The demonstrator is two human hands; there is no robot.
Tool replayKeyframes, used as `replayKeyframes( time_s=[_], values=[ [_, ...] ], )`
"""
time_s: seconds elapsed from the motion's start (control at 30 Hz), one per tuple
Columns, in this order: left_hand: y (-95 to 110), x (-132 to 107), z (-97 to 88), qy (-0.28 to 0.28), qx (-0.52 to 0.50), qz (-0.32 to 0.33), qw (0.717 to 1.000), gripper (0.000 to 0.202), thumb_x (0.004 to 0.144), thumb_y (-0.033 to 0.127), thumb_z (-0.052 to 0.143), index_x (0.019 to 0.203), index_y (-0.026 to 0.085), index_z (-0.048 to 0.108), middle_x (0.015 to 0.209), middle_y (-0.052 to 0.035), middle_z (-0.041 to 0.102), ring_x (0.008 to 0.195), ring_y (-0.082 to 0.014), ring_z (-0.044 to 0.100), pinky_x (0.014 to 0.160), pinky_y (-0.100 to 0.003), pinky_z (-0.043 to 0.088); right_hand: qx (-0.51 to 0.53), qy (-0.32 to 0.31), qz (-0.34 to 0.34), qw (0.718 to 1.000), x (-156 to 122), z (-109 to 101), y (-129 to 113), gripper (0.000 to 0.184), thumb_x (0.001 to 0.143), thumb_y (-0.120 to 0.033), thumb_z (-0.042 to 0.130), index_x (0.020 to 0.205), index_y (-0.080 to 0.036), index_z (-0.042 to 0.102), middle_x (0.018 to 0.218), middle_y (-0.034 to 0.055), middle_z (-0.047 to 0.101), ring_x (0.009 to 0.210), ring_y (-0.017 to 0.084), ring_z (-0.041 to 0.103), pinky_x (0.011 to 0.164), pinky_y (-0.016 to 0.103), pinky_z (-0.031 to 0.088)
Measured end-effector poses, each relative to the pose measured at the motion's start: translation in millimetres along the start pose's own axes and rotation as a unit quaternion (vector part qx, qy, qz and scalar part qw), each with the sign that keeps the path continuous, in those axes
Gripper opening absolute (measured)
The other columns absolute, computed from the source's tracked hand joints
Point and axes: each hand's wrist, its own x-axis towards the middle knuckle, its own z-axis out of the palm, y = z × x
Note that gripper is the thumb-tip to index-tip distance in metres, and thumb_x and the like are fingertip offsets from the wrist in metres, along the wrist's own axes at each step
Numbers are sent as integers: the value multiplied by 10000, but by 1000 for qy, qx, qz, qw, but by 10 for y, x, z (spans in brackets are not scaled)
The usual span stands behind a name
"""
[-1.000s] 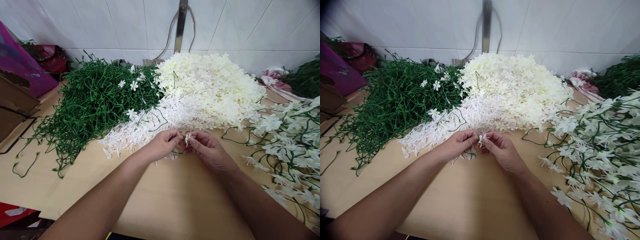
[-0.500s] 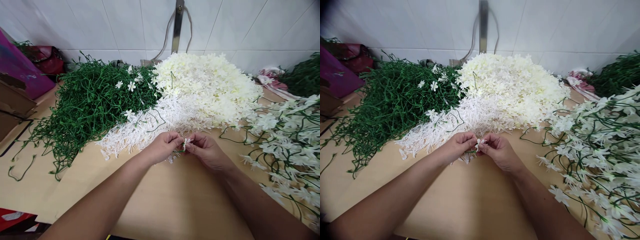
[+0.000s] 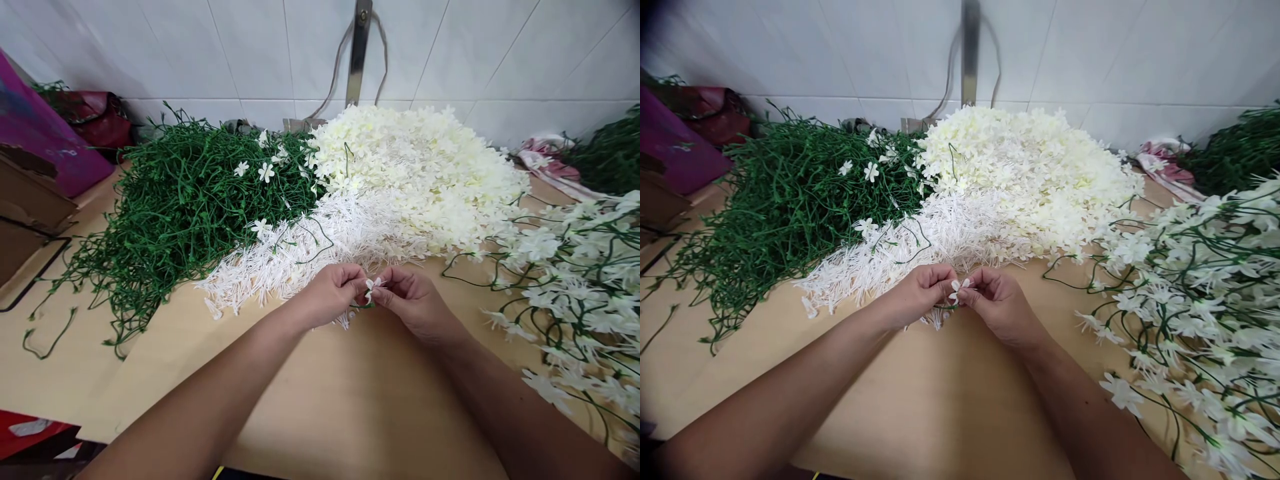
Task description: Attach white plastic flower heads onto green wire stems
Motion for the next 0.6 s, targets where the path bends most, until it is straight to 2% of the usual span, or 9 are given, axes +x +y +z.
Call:
replayKeyframes(
  time_s=[0.27,0.43,0.53,0.6],
  values=[
    [-37,16,30,9,2,26,1000,269,718,311,547,548,155,409,479,71,362,447,-39,316,446,-177,258,-63,76,-51,994,-11,91,80,300,626,-406,679,613,-188,474,545,-41,484,516,96,454,495,239,386],
    [-63,29,2,4,41,36,998,270,762,358,483,589,165,411,512,59,375,473,-63,336,472,-195,305,-46,82,-45,995,8,112,63,282,641,-396,674,634,-188,482,574,-35,522,564,111,514,563,264,440],
    [-17,-17,-52,55,157,115,979,270,799,370,435,640,160,492,608,11,463,575,-105,434,548,-231,370,2,64,-22,998,8,84,-4,299,633,-408,685,646,-189,482,586,-28,564,585,121,561,598,279,474],
    [52,-82,-95,112,254,215,936,252,806,364,437,770,158,579,778,-49,541,767,-161,500,698,-291,410,28,63,-8,998,-3,59,-57,305,629,-410,692,649,-186,486,581,-24,587,580,119,572,609,281,487]
  ],
)
